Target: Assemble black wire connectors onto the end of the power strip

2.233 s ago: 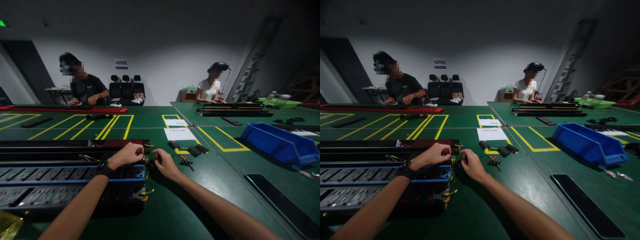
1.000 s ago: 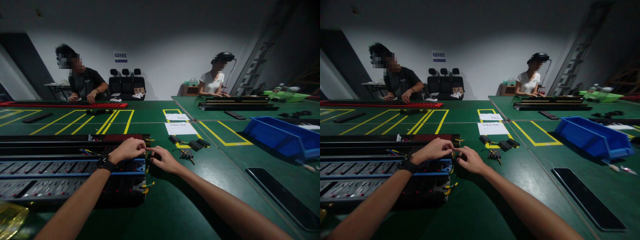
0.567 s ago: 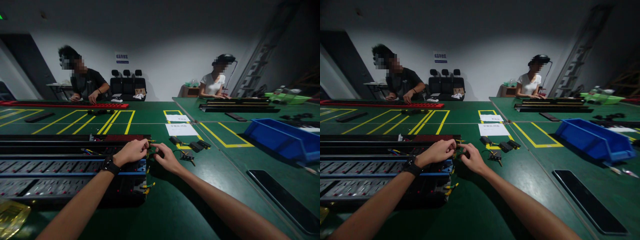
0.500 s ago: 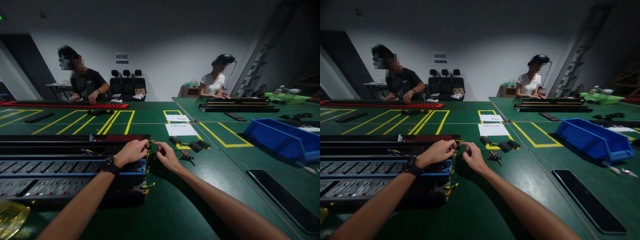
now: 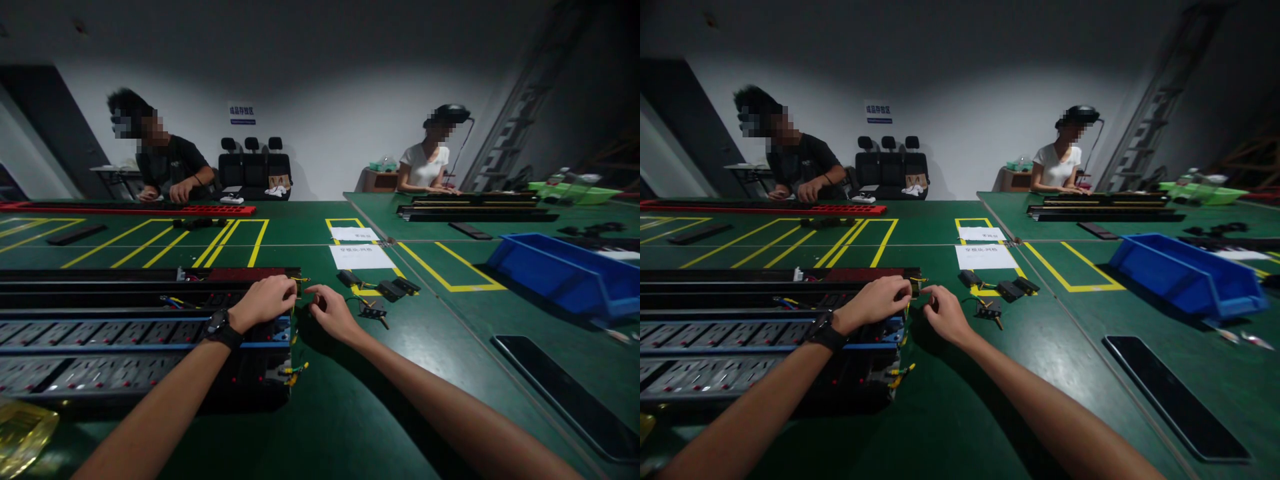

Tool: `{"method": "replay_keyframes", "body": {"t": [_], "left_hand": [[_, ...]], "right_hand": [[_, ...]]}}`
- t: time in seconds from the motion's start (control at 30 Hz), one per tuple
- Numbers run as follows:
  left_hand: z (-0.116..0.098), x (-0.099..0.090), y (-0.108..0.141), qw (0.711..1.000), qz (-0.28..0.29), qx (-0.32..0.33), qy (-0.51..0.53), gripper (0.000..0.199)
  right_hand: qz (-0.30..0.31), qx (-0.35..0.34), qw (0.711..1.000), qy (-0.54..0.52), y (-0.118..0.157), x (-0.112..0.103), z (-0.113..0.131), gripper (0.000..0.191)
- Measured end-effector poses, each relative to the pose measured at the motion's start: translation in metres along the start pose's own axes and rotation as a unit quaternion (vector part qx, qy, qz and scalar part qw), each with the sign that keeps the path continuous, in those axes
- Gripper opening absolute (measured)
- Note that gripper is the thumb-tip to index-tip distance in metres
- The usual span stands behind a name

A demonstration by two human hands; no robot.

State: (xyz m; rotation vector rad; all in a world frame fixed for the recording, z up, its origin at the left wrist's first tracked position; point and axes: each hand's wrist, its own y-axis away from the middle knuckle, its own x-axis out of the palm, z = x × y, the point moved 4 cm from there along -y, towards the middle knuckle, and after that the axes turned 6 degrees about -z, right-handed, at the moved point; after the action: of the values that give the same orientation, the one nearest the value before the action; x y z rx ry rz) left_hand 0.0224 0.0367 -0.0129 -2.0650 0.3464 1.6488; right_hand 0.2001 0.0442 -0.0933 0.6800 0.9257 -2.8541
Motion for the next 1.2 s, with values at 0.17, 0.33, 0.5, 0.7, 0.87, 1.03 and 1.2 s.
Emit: {"method": "replay_keyframes", "body": {"t": [0.17, 0.33, 0.5, 0.7, 0.87, 1.03, 1.2], "left_hand": [[0.005, 0.002, -0.004, 1.000, -0.023, 0.013, 0.008, 0.010], [0.016, 0.005, -0.006, 0.999, -0.035, -0.001, 0.030, 0.012], [0.023, 0.006, -0.007, 0.997, -0.027, -0.037, 0.069, 0.011], [0.022, 0.007, -0.005, 0.994, -0.026, -0.051, 0.095, 0.012], [0.020, 0.006, -0.002, 0.994, -0.018, -0.054, 0.096, 0.014], [0.020, 0.006, -0.001, 0.994, -0.011, -0.048, 0.099, 0.016], [0.020, 0.008, -0.002, 0.996, -0.018, -0.030, 0.082, 0.018]], "right_hand": [[0.003, 0.002, 1.000, 0.002, 0.000, 0.000, 0.000, 0.033], [0.004, -0.002, 1.000, 0.004, 0.001, -0.001, 0.000, 0.033], [0.016, -0.003, 1.000, 0.004, 0.001, -0.001, 0.001, 0.034], [0.023, -0.007, 1.000, 0.009, 0.002, -0.001, 0.002, 0.033], [0.032, -0.006, 0.999, 0.010, 0.003, -0.001, 0.003, 0.032], [0.031, -0.003, 0.999, 0.012, 0.003, 0.000, 0.001, 0.033], [0.028, -0.003, 0.999, 0.016, 0.004, 0.000, 0.000, 0.033]]}}
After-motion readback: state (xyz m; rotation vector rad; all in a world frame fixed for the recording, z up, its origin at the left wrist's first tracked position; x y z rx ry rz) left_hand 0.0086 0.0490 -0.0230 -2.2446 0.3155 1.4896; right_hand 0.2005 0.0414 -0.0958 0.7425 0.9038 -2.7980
